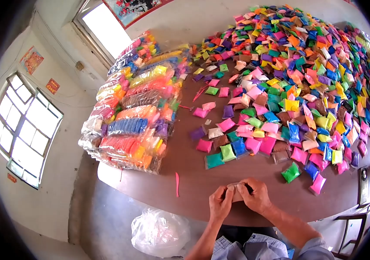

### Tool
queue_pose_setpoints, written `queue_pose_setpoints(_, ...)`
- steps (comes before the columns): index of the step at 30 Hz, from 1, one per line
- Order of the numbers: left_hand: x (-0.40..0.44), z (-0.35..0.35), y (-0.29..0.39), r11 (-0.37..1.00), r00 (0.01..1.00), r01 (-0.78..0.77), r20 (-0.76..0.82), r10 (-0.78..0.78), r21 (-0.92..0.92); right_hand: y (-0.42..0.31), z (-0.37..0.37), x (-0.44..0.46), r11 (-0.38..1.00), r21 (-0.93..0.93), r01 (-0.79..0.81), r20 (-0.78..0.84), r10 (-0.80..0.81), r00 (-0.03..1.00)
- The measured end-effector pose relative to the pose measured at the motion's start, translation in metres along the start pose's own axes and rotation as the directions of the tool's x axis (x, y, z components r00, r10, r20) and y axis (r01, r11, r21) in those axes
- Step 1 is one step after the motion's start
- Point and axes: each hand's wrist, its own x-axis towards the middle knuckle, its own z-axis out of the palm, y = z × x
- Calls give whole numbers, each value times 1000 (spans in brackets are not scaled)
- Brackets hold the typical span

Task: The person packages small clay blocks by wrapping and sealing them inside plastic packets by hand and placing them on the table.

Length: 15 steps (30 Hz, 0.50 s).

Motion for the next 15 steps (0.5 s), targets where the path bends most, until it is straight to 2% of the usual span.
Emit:
queue_pose_setpoints(2,1,0,1,989,996,-85,-21,88,118,-4,0,2,1000,-2,1,-5,-1,1000)
queue_pose_setpoints(4,1,0,6,994,996,-67,-46,71,88,-6,-1,1,997,-50,-53,40,55,998)
queue_pose_setpoints(6,1,1,7,997,996,-50,-69,54,54,-4,0,1,997,-78,-20,49,24,998)
queue_pose_setpoints(8,0,0,6,1000,1000,-19,-21,19,-9,7,2,-1,994,-105,7,56,-1,998)
queue_pose_setpoints(10,-1,2,4,999,1000,-8,4,8,-41,21,9,-3,999,36,-16,13,16,1000)
queue_pose_setpoints(12,-1,7,14,995,999,-2,47,7,-104,18,5,-4,999,41,-32,-5,32,999)
queue_pose_setpoints(15,0,1,14,998,992,30,127,-23,-54,8,3,-1,997,65,-48,-29,50,998)
